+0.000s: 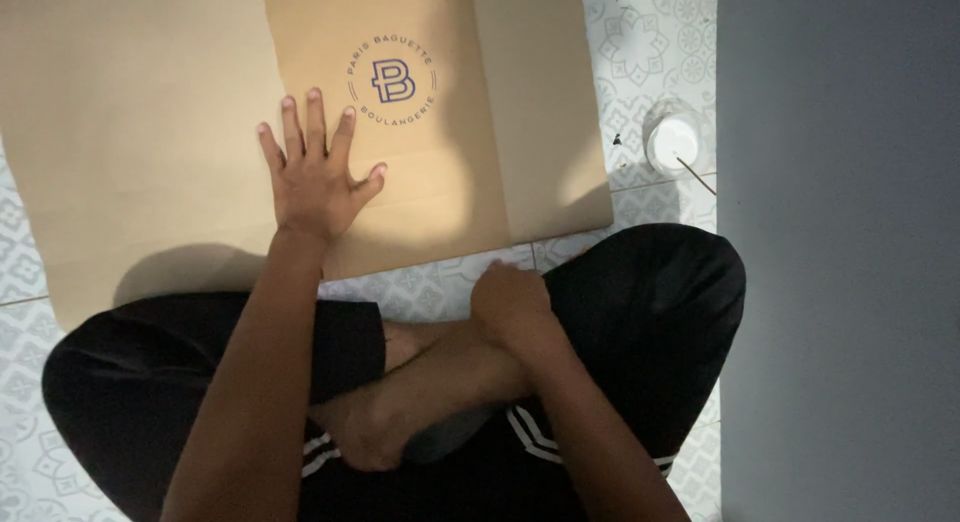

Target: The person applies glue with a small stick to the edge of a paper envelope, then folds and presses the flap down to seal it.

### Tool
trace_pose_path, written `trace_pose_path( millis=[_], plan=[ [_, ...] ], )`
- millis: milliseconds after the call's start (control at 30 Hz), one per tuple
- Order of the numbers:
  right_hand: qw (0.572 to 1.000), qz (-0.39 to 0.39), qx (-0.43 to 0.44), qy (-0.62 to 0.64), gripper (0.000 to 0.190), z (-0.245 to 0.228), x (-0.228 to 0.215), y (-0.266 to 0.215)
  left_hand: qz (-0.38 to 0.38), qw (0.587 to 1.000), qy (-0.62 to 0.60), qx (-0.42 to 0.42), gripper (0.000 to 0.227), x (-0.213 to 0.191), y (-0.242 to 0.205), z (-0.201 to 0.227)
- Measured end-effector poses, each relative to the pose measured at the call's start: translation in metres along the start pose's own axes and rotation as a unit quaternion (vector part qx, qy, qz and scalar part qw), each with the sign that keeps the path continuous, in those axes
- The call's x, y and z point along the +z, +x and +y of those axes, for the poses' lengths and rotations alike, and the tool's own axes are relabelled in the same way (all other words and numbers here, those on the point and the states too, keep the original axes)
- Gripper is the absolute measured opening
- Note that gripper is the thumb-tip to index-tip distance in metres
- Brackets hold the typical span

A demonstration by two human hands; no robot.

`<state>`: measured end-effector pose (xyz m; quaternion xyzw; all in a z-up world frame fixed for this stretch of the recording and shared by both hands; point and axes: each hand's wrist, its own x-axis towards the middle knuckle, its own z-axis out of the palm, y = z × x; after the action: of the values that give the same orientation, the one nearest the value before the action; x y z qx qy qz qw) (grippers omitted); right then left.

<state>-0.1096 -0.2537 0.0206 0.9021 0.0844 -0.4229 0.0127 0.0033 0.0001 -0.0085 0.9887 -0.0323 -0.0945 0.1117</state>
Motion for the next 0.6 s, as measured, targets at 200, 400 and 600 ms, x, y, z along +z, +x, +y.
trace_pose_path(
  millis=[200, 400, 600],
  plan=[
    [0.940, 0.336, -0.028, -0.060, 0.017, -0.002, -0.028, 0.007, -0.045, 0.998, 0.032, -0.014, 0.083, -0.008, 0.001, 0.003],
    [0.921, 0.389, 0.024, 0.009, 0.074, -0.024, -0.086, 0.032, -0.017, 1.000, 0.016, -0.005, 0.081, -0.016, 0.001, 0.005],
    [0.977, 0.169, 0.078, 0.103, 0.081, -0.025, -0.103, 0.042, -0.001, 0.999, 0.044, 0.012, 0.076, -0.024, 0.008, 0.014]
  ],
)
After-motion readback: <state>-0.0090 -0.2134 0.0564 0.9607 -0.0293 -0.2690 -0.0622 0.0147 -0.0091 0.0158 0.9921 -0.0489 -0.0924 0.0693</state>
